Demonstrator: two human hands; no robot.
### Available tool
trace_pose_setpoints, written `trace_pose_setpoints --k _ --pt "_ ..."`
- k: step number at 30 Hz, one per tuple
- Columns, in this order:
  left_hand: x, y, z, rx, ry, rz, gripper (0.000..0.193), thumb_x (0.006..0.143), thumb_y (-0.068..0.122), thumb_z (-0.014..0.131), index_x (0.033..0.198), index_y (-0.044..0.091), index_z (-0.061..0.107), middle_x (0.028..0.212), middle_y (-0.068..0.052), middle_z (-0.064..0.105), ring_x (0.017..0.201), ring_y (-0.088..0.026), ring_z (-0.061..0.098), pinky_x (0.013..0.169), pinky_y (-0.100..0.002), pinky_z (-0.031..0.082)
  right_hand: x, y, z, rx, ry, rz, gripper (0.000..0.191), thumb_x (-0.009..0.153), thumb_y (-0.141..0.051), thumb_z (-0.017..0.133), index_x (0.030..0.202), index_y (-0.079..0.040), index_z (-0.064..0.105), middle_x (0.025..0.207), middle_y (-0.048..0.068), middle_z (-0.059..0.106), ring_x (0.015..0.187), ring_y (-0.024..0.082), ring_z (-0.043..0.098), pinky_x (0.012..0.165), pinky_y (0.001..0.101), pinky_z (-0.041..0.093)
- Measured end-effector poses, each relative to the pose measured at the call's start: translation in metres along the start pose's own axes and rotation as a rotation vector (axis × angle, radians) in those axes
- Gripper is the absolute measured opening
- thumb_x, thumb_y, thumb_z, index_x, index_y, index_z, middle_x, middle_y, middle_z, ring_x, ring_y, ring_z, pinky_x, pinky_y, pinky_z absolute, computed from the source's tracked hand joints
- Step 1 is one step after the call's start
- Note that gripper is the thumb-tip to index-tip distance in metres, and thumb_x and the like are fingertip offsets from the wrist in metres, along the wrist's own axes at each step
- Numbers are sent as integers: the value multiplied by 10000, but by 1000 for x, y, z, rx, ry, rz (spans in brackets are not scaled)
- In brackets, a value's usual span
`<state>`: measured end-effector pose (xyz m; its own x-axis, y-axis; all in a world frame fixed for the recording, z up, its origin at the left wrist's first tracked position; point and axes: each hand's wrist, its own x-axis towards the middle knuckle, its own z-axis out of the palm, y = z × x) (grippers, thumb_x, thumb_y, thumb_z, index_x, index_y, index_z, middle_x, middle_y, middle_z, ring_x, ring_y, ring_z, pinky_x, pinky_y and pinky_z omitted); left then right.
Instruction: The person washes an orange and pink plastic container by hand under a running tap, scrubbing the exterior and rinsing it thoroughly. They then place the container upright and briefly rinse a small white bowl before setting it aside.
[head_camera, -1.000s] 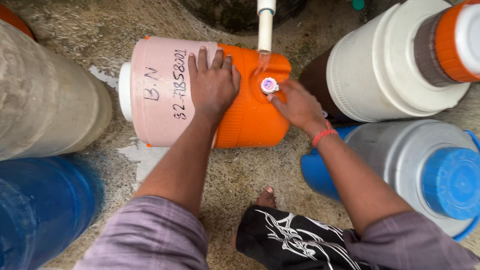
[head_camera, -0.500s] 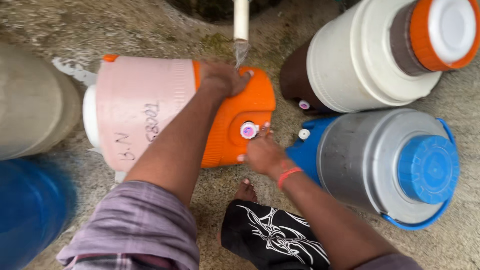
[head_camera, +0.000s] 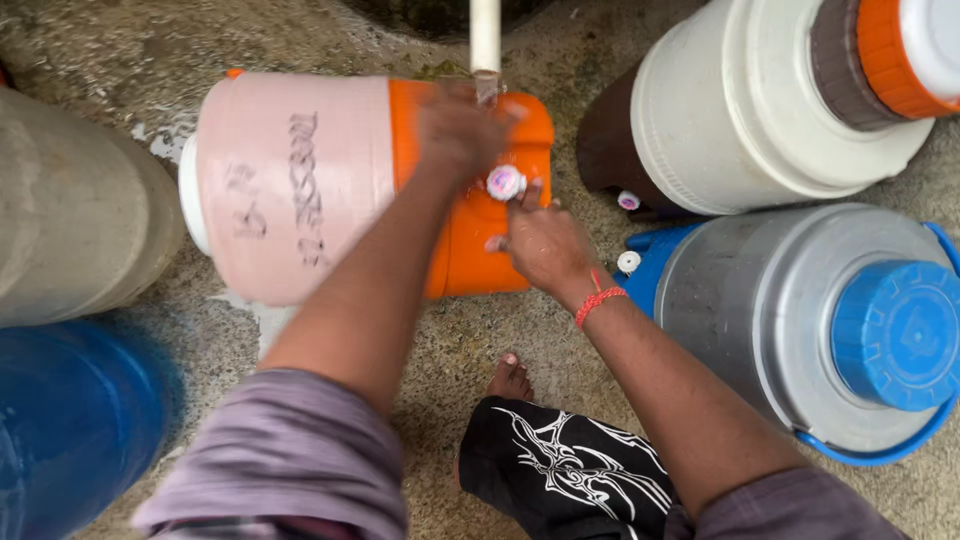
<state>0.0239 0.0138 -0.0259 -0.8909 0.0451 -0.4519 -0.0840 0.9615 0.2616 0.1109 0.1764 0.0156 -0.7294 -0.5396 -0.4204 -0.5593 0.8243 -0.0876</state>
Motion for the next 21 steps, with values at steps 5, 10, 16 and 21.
trace_pose_setpoints --k 5,10,16,21 --pt "7 -62 1 -67 86 -280 844 919 733 300 1425 95 519 1589 -206 339 1446 -539 238 1101 -732 86 -14 1 23 -75 -78 -77 723 869 -500 733 1193 129 582 1332 529 361 1214 575 517 990 591 472" --pt "5 25 38 -107 109 119 629 1096 532 327 1411 78 627 1452 -81 649 1497 -343 459 1347 -622 143 -10 5 24 -7 124 -107 784 824 -439 756 1224 208 565 1274 514 430 1063 580 599 920 621 489" --pt "1 60 23 -64 597 304 713 823 578 400 1403 247 650 1306 -200 649 1217 -409 515 972 -705 302 -11 6 18 55 -199 40 629 954 -468 649 1210 107 620 1176 371 661 1068 488 685 1065 574 502" --pt "-5 -34 -22 25 75 -130 741 1075 599 232 1302 76 705 1366 -224 666 1305 -395 587 1084 -518 421 -9 5 23 -45 64 -90 852 875 -493 709 1261 236 492 1288 515 440 1062 558 627 983 613 470"
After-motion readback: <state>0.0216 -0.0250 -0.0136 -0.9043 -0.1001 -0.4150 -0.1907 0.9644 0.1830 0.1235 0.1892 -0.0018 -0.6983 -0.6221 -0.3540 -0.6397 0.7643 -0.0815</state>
